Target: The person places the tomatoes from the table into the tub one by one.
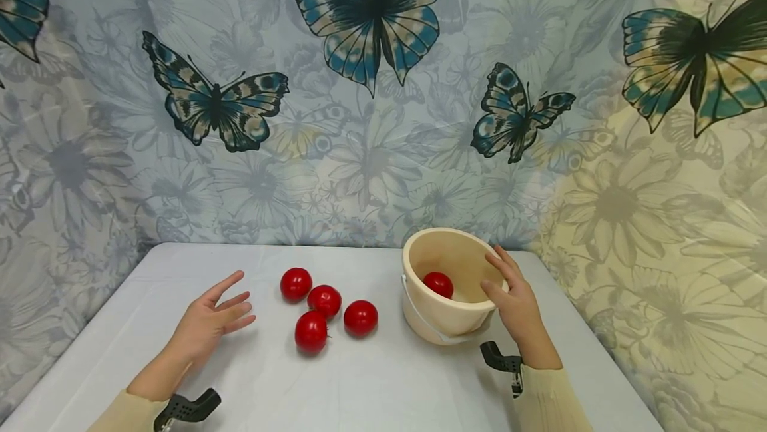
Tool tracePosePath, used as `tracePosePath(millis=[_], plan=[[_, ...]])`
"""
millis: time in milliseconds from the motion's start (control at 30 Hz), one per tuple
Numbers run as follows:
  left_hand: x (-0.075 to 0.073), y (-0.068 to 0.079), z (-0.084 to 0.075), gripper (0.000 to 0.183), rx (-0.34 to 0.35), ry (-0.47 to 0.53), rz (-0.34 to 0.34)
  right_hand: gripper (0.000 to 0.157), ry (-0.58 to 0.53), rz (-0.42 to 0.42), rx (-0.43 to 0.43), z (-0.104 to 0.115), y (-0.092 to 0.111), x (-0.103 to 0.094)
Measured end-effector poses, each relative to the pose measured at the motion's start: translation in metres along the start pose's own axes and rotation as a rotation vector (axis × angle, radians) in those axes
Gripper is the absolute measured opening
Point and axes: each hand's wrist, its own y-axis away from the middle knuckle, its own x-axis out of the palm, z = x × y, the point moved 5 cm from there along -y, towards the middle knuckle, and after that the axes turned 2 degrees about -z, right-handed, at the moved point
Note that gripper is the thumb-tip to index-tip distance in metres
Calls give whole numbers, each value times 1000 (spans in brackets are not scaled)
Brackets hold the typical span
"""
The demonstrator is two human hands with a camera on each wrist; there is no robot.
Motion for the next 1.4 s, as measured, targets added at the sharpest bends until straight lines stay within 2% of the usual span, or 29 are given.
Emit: tracePosePath(millis=[133,267,633,833,1000,1400], plan=[[-10,-1,24,82,-45,-62,-9,55,6,-2,-1,0,0,1],[-17,0,36,81,-58,-98,-20,54,12,-4,-2,0,-1,2],[-16,-4,39,82,-36,-153,13,54,-3,-6,12,1,-1,2],[-12,-9,39,82,-30,-140,29,54,-19,-7,1,2,0,1],[-4,-18,41,84,-25,-99,50,53,-27,-13,-9,2,-1,1],[14,-41,44,82,-19,-87,78,53,-19,-23,-19,-1,-2,1]])
